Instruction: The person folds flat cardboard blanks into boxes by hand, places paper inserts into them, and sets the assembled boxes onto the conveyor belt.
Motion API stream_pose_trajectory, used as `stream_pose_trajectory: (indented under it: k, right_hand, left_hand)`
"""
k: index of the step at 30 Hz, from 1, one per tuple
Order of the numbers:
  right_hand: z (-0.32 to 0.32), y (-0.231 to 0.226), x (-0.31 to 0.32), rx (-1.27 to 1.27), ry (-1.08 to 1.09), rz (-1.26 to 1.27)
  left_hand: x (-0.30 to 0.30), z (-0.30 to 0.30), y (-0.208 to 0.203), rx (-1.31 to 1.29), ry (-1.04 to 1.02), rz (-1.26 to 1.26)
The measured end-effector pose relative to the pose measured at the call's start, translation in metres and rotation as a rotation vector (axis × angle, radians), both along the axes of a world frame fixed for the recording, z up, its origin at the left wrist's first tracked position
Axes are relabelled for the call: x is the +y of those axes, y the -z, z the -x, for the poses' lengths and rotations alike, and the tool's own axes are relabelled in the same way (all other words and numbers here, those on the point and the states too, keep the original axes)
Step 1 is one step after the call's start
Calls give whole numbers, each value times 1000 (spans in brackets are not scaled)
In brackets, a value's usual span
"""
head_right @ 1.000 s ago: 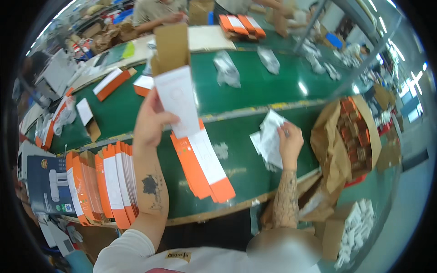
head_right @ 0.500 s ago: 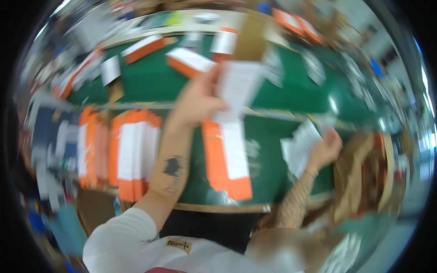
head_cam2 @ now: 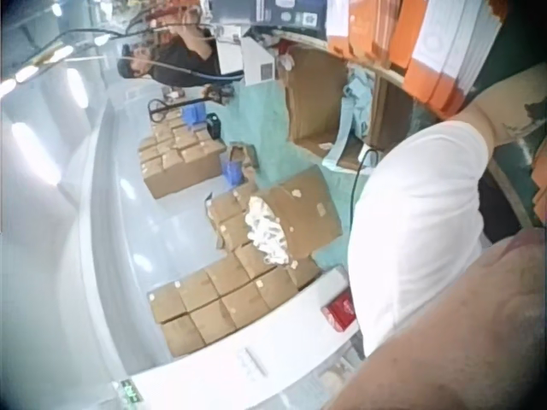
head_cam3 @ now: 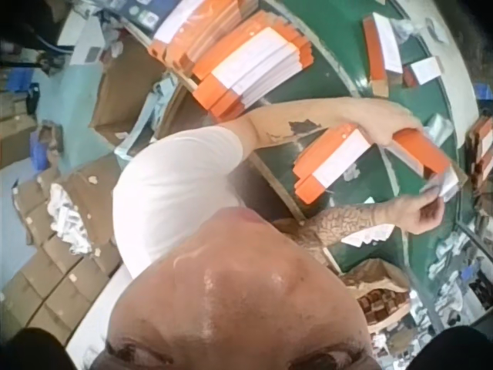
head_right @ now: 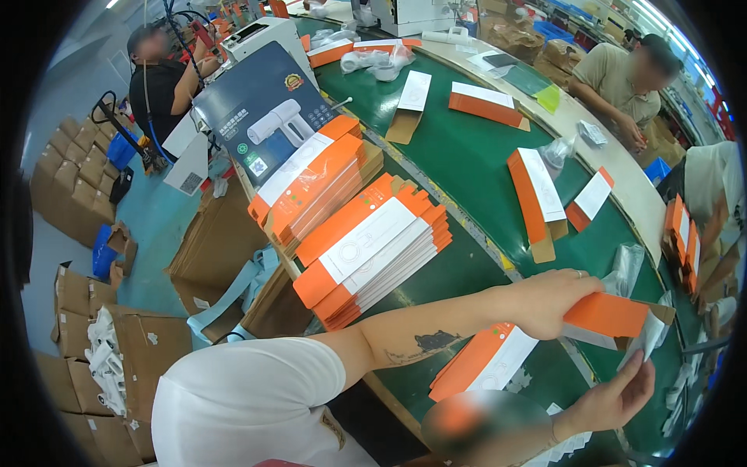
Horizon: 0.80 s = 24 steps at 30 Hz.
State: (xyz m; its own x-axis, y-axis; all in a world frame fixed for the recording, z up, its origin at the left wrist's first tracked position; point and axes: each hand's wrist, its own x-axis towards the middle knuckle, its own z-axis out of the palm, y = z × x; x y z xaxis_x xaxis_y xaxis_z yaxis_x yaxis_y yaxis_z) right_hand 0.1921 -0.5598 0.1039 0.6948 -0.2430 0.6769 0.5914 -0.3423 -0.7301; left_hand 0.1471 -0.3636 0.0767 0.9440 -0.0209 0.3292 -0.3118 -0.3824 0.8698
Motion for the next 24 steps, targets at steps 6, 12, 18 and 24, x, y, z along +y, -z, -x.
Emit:
stream_pose_trajectory:
  k: [6,12,18,24]
  right_hand:
    - [0,-7,-4,77,73,30]
    - [-8,-9,-15,-5,18,19]
    - [-4,-8,-1,5,-74,-91]
    - [-18,9,-6,32,-113,-77]
  left_hand:
    - [3,3,-11,90,18,-47]
    - [4,2,-7,92,1,-45]
    - [0,3,-2,56,-19,-81]
    - [-6,-1,-1,33,-15,-98]
